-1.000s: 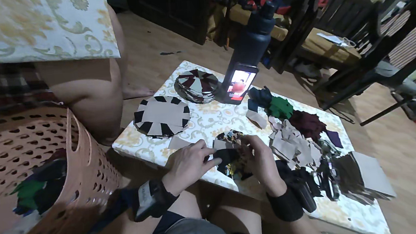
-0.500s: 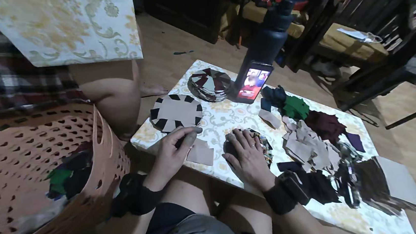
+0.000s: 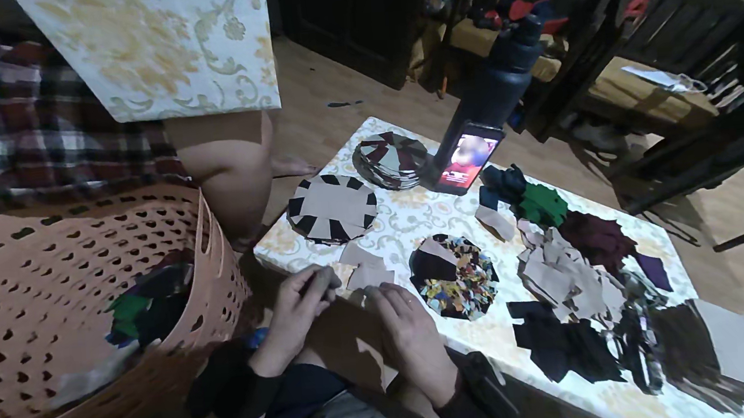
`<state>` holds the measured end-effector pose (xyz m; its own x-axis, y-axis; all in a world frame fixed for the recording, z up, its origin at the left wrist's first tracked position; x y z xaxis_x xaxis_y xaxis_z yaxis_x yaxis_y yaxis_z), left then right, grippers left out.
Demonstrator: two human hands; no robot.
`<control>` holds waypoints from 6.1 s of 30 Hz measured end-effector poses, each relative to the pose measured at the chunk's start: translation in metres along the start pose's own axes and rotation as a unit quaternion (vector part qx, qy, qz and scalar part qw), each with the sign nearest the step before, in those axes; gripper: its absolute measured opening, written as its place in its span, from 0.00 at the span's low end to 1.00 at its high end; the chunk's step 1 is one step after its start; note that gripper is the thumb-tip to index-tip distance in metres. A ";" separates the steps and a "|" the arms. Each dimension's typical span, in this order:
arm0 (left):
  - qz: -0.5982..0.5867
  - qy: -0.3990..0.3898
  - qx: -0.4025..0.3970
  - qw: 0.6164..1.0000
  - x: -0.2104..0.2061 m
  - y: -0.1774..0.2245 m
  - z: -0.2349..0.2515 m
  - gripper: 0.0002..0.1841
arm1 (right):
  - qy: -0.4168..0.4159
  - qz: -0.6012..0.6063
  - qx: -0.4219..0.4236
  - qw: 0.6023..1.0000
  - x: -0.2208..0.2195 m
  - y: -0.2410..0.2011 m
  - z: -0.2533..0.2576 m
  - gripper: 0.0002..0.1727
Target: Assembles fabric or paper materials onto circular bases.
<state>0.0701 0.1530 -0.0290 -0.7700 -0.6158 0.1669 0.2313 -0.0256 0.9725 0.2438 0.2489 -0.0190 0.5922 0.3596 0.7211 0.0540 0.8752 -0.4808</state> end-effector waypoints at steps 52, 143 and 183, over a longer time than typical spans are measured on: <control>-0.117 -0.243 0.072 0.960 -0.082 0.046 -0.010 0.07 | 0.307 0.540 -0.204 0.757 0.057 0.017 -0.038 0.27; 0.441 -0.094 -0.231 0.862 -0.105 0.021 0.041 0.19 | 0.014 0.143 -0.259 0.955 0.091 0.097 0.016 0.21; -0.238 -0.062 0.110 0.963 -0.095 0.044 0.017 0.21 | 0.180 0.259 -0.120 0.941 0.056 0.027 0.005 0.24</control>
<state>0.1431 0.2238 0.0006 -0.8253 -0.4774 -0.3015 -0.2870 -0.1053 0.9521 0.2746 0.2942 0.0113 0.8214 0.5464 0.1635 -0.1621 0.4985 -0.8516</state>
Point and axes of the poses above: each hand's wrist, its own z-axis towards the middle knuckle, its own x-axis out of the back of the hand, y = z × x, the point moved 2 cm from there along z, towards the middle knuckle, and after that the axes turned 13 degrees about z, right-handed, at the moved point
